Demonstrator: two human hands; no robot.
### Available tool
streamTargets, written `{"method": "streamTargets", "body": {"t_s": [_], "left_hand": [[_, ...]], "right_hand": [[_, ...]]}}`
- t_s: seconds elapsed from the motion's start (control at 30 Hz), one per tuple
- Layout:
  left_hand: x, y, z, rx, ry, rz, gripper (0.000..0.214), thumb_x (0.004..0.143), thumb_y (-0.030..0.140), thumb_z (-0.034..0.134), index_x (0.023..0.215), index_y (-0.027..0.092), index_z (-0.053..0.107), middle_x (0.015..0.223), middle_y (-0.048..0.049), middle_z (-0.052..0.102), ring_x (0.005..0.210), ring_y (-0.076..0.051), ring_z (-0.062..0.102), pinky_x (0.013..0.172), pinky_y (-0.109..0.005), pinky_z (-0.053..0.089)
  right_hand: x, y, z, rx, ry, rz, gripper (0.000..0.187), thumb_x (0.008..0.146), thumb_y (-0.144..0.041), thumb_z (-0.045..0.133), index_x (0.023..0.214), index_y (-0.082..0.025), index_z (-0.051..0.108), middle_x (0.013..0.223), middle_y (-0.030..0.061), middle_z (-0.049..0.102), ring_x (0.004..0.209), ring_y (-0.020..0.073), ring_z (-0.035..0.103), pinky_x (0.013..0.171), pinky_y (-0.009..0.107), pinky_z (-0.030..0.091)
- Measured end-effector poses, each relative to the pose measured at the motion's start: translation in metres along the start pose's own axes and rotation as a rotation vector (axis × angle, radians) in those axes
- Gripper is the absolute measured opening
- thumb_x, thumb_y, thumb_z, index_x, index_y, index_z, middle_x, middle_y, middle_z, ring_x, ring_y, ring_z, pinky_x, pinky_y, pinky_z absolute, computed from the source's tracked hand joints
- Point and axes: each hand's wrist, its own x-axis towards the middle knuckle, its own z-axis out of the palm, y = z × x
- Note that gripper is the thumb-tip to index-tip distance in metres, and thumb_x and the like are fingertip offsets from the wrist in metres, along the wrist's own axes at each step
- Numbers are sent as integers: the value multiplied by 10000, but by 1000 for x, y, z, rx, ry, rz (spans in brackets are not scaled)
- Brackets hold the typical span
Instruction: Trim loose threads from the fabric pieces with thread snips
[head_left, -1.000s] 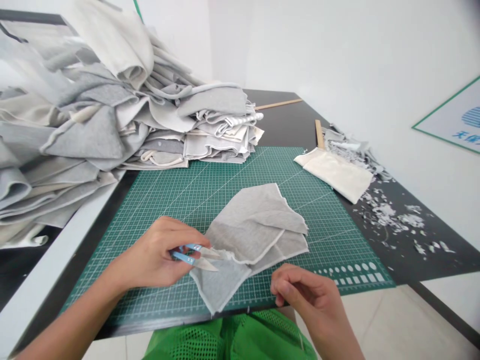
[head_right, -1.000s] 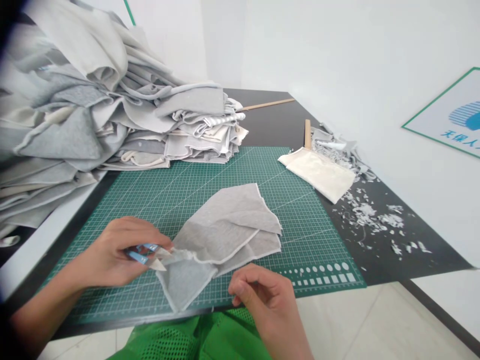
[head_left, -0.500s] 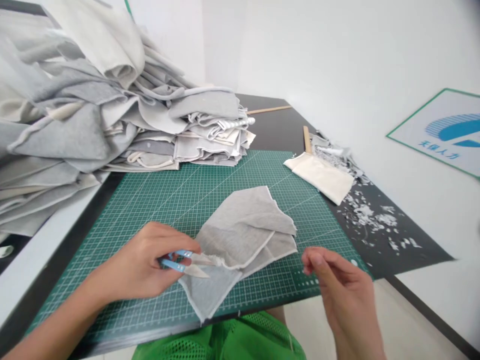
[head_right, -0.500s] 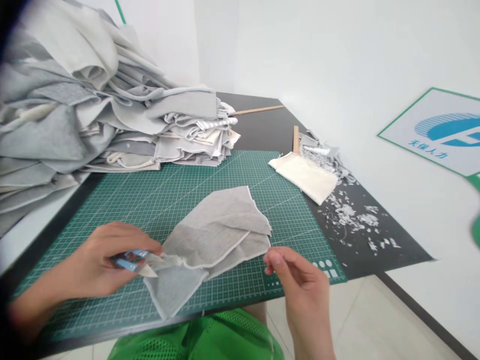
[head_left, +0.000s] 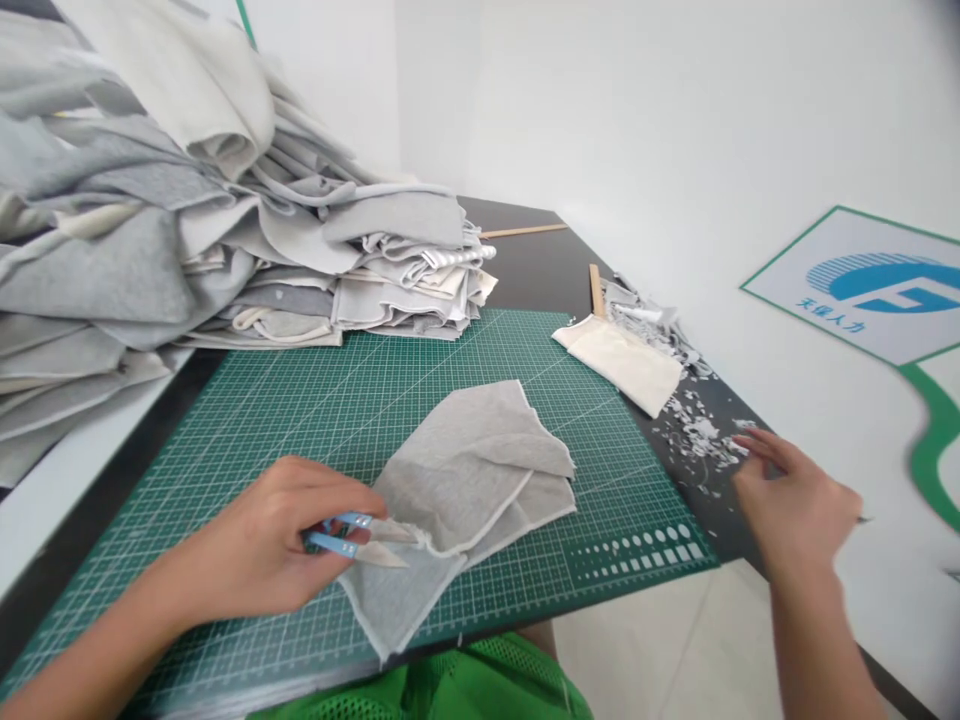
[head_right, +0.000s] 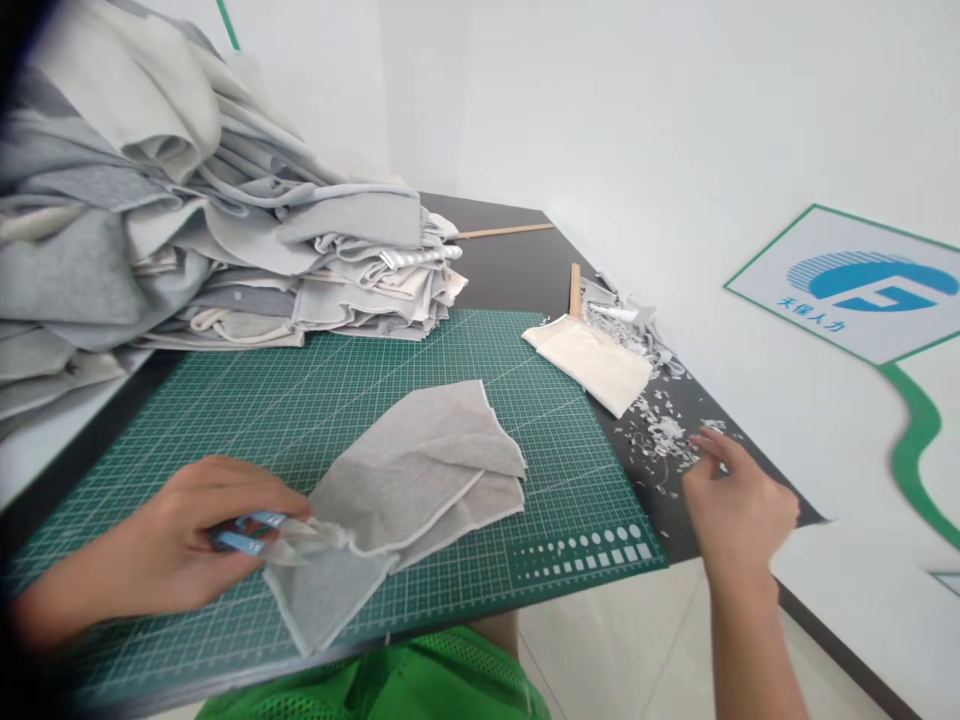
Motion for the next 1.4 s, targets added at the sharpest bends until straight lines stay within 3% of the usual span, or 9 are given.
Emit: {"method": "streamTargets", "body": {"t_s": [0.17, 0.3, 0.4, 0.5, 0.6, 0.87, 1.13, 1.23, 1.4], "left_hand": [[-4, -3, 0, -20, -80, -40, 243, 827, 97, 511, 948, 206, 691, 666, -2, 698, 543, -137, 641, 541, -225, 469], [-4, -2, 0, -36, -77, -34, 254, 821, 80, 509, 955, 205, 684, 662, 4, 691, 536, -133, 626, 538, -232, 447], [-4, 0, 0, -35, -77, -45, 257, 817, 75, 506, 952, 203, 683, 669, 1, 694, 540, -133, 629, 545, -233, 446], [-4, 0, 0, -23, -80, -51, 246, 817, 81, 510, 942, 204, 682, 674, -1, 699, 548, -135, 639, 554, -232, 453], [-5, 0, 1, -11, -83, -58, 216, 823, 94, 518, 918, 206, 677, 664, 1, 695, 553, -138, 645, 564, -229, 461], [-7, 0, 0, -1, -89, -64, 246, 782, 76, 520, 917, 211, 674, 660, 10, 689, 569, -140, 647, 584, -226, 463], [-8, -1, 2, 11, -77, -49, 248, 780, 79, 526, 937, 201, 675, 674, -3, 694, 576, -150, 650, 572, -237, 460], [-8, -2, 4, 9, -74, -47, 232, 789, 86, 534, 935, 199, 675, 666, -1, 688, 562, -146, 641, 561, -236, 452], [-7, 0, 5, -18, -83, -66, 255, 774, 85, 521, 936, 201, 680, 665, 3, 686, 555, -142, 633, 550, -233, 440]], "right_hand": [[-29, -40, -13, 106, -96, 9, 273, 902, -447, 638, 925, -216, 782, 773, 83, 754, 731, 298, 711, 835, 437, 471], [-78, -97, -27, 446, -86, -217, 297, 936, -329, 631, 1201, -227, 719, 1133, 79, 736, 951, 263, 716, 887, 380, 526], [-115, -141, -43, 695, -284, -410, 268, 869, -195, 715, 1132, -244, 732, 1126, 59, 718, 912, 214, 697, 862, 342, 546], [-145, -177, -56, 914, -559, -450, 213, 843, -220, 765, 1053, -240, 737, 998, 44, 712, 790, 164, 662, 689, 269, 556], [-167, -199, -57, 999, -678, -444, 254, 780, -288, 832, 1009, -224, 743, 900, 37, 684, 726, 153, 624, 630, 262, 538], [-192, -211, -44, 948, -650, -515, 151, 932, -108, 579, 935, -187, 708, 849, 52, 624, 795, 170, 577, 718, 303, 477], [-195, -202, -53, 907, -603, -483, 140, 940, -78, 536, 925, -185, 626, 900, 51, 626, 858, 165, 578, 793, 276, 466], [-194, -197, -55, 943, -763, -415, 141, 962, -140, 527, 861, -182, 615, 861, 44, 625, 797, 152, 575, 713, 252, 454], [-189, -196, -55, 1104, -1090, -93, 265, 974, -333, 566, 774, -168, 618, 782, 38, 605, 731, 145, 553, 659, 235, 444]]}}
